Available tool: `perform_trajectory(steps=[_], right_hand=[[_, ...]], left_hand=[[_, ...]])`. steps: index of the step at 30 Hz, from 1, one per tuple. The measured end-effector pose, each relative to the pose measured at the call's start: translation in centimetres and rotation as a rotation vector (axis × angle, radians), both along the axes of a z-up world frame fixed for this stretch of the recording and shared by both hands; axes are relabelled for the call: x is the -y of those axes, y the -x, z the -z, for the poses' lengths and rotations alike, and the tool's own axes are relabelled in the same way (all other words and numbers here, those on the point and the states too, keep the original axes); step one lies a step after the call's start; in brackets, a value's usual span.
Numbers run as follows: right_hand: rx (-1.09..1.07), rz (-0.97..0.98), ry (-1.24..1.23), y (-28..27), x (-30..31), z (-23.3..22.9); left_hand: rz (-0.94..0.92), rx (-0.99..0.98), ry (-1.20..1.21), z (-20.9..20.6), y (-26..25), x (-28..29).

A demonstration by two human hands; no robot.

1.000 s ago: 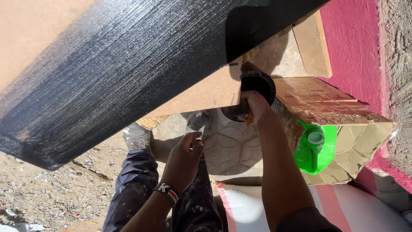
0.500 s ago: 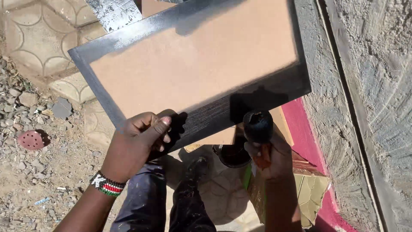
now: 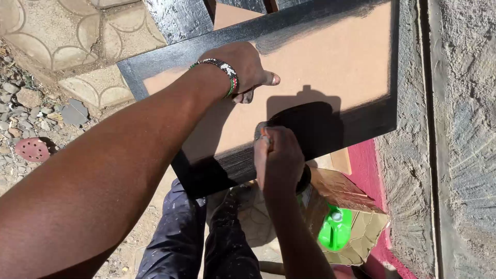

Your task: Painting the edges and surface of a wooden board with black paint using a sponge

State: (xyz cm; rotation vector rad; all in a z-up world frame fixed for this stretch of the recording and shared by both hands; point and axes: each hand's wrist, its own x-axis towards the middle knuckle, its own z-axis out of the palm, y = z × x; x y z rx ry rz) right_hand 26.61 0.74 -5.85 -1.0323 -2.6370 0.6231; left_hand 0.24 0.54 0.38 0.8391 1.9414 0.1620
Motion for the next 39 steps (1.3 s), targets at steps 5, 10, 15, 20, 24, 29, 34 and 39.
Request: perform_trajectory(steps=[5, 10, 15, 20, 24, 29, 34, 39], right_hand=[[0.101, -0.278, 0.071, -0.5, 8.2, -2.3], [0.092, 0.043, -0.255, -8.0, -24.6, -1.6], [-0.045, 0.244, 0.178, -6.9, -24.2, 0.1], [-0.044, -0.202, 0.258, 0.5, 14.4, -0.5], [-0.002, -0.367, 0.134, 1.1, 15.5, -2.8], [-0.045, -0.046, -0.117, -5.8, -18.8, 0.9], [-0.231, 0.369, 0.287, -4.2, -27.4, -2.5], [0.058, -0.142, -0.028, 1.0, 8.1, 0.2]], left_hand=[[-0.03, 0.116, 0.183, -1.5, 0.1, -0.9], [-0.047, 0.109, 0.184, -2.0, -0.3, -1.5], [-0.088, 0.066, 0.234, -2.2, -0.1, -1.9], [-0.152, 0.061, 0.225, -1.9, 0.0, -1.7], [-0.162, 0.072, 0.198, -1.3, -0.6, -1.8], [-0.16, 0.052, 0.181, -1.0, -0.2, -1.7], [-0.175, 0.086, 0.214, -1.5, -0.1, -2.0], [-0.184, 0.069, 0.225, -1.1, -0.2, -2.2]])
